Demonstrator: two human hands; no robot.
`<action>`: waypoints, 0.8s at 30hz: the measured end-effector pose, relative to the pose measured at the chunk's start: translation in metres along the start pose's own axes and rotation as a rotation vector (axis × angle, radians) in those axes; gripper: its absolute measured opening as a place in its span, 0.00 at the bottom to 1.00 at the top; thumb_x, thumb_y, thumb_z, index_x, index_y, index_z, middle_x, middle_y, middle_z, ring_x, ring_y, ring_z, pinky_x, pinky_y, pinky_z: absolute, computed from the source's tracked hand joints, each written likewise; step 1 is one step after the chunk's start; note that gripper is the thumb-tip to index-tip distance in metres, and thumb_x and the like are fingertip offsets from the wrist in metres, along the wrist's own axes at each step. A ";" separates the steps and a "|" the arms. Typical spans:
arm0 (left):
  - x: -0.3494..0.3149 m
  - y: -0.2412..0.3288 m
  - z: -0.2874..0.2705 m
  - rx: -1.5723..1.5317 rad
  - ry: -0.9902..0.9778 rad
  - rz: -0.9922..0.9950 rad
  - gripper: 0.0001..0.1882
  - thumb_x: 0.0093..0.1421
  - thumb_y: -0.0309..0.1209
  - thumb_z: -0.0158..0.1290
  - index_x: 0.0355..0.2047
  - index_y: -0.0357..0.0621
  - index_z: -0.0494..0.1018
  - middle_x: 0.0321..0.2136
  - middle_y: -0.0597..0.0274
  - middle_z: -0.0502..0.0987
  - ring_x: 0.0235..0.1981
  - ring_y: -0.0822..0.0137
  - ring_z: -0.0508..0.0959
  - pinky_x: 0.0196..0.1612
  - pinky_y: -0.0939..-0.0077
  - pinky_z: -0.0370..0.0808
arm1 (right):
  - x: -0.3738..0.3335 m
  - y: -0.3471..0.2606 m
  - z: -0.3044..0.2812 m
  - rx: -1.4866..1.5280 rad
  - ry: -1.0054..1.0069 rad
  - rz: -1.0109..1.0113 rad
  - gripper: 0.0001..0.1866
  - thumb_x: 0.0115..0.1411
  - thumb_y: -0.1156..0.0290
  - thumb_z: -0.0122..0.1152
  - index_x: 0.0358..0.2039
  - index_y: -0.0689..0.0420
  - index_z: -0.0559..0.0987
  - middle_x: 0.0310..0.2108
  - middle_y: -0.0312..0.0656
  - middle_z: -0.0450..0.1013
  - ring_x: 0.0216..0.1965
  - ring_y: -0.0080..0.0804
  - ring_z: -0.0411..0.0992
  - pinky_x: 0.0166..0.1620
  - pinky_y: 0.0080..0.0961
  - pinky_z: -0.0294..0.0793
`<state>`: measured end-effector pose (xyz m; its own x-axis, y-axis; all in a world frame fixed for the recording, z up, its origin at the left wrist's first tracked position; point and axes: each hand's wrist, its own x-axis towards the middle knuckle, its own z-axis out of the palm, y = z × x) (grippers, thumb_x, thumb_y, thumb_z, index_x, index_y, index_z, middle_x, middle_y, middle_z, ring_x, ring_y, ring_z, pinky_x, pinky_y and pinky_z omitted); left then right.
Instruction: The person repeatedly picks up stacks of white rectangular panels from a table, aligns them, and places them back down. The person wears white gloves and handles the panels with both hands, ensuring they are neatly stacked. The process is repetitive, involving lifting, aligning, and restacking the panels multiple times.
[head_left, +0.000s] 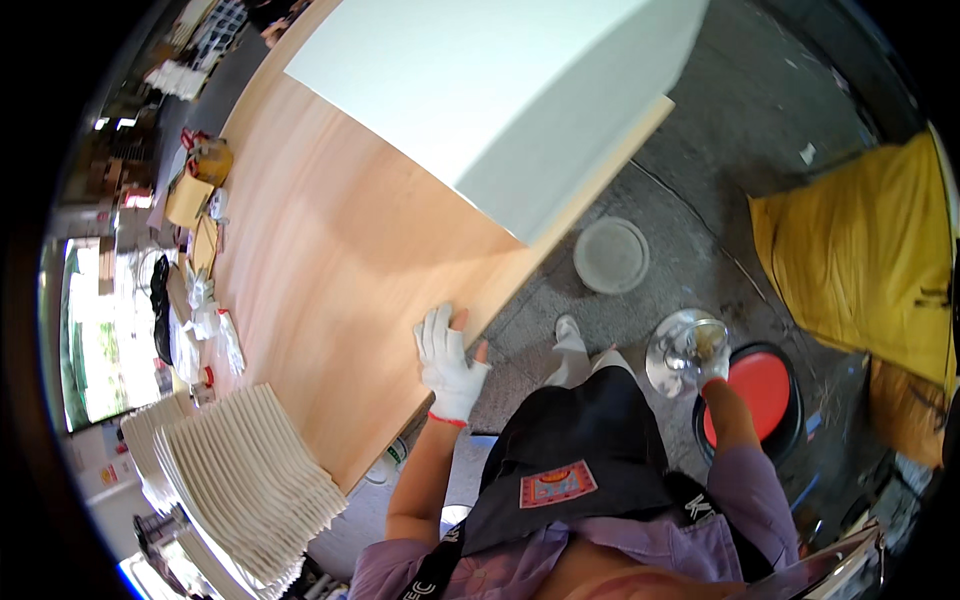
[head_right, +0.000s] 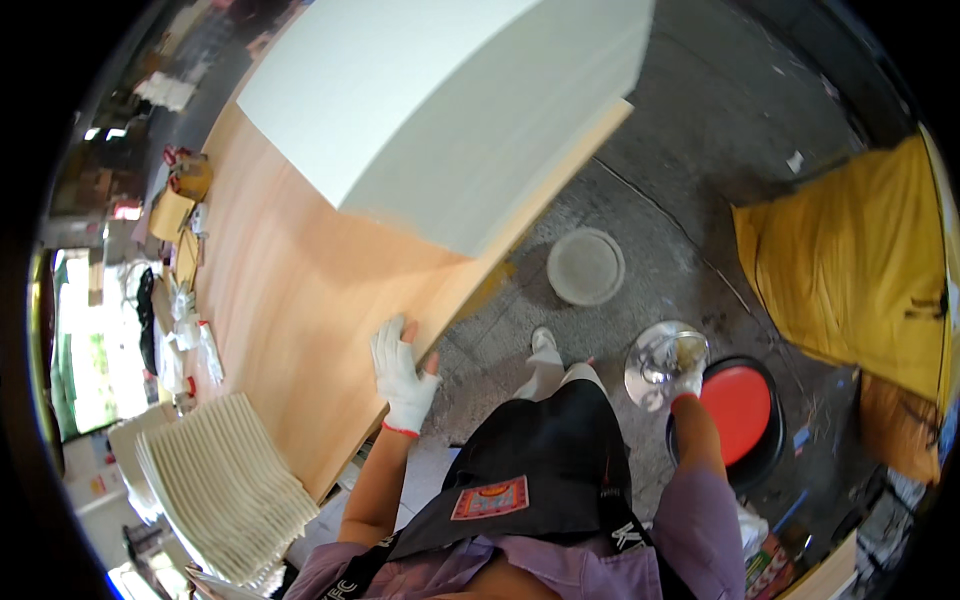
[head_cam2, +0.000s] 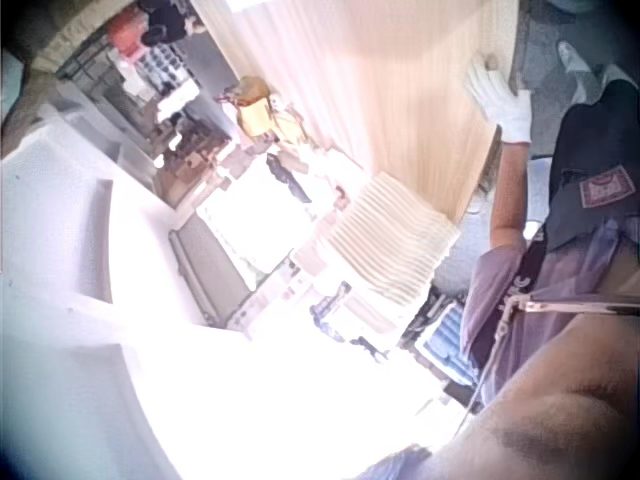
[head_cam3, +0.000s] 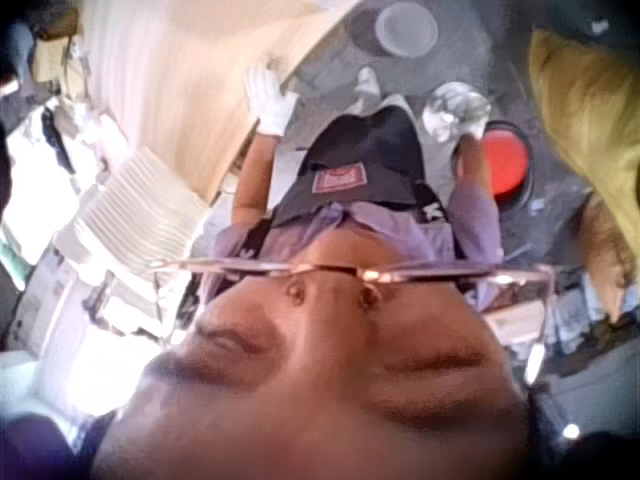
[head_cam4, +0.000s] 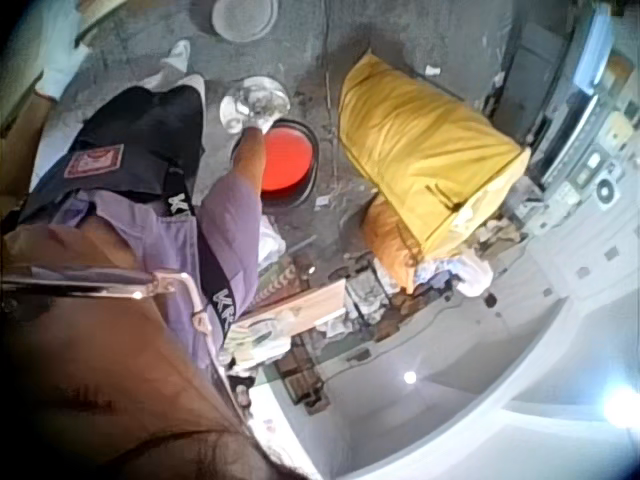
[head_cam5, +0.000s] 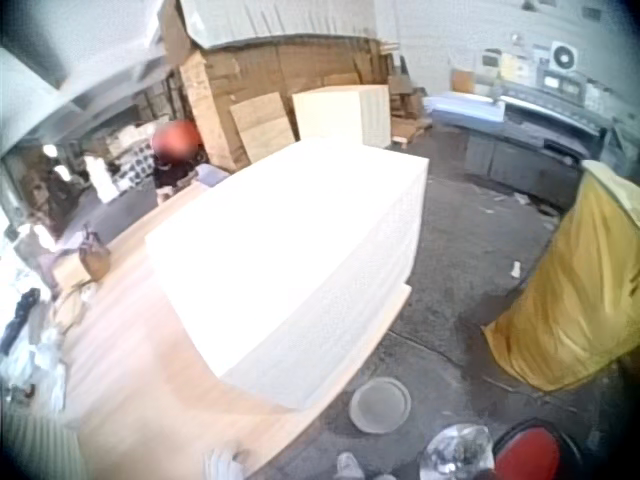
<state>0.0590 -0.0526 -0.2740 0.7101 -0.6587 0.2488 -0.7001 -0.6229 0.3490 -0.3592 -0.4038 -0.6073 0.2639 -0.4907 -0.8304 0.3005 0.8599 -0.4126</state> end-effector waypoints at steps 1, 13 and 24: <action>0.004 0.000 0.002 0.050 -0.022 -0.004 0.35 0.41 0.26 0.66 0.53 0.39 0.71 0.58 0.44 0.67 0.60 0.40 0.64 0.62 0.47 0.61 | -0.016 -0.002 0.033 0.121 0.169 0.136 0.42 0.61 0.32 0.41 0.70 0.41 0.59 0.68 0.37 0.59 0.68 0.41 0.58 0.63 0.66 0.54; 0.003 0.003 0.006 0.130 -0.121 -0.034 0.35 0.37 0.36 0.67 0.50 0.44 0.73 0.54 0.46 0.70 0.55 0.43 0.69 0.54 0.41 0.63 | -0.043 0.024 0.079 -0.772 0.188 0.197 0.38 0.61 0.37 0.46 0.66 0.45 0.64 0.65 0.39 0.63 0.65 0.41 0.62 0.62 0.60 0.58; 0.025 0.016 0.002 0.047 -0.010 -0.115 0.28 0.39 0.28 0.64 0.44 0.47 0.69 0.48 0.49 0.71 0.46 0.47 0.71 0.45 0.46 0.65 | 0.018 0.002 0.198 -1.965 -0.147 0.056 0.35 0.60 0.41 0.50 0.62 0.48 0.69 0.62 0.41 0.67 0.63 0.40 0.65 0.61 0.54 0.61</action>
<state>0.0658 -0.0801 -0.2640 0.7855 -0.5856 0.2001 -0.6167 -0.7138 0.3319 -0.1720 -0.4388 -0.5487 0.3271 -0.3789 -0.8657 -0.9386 -0.2368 -0.2510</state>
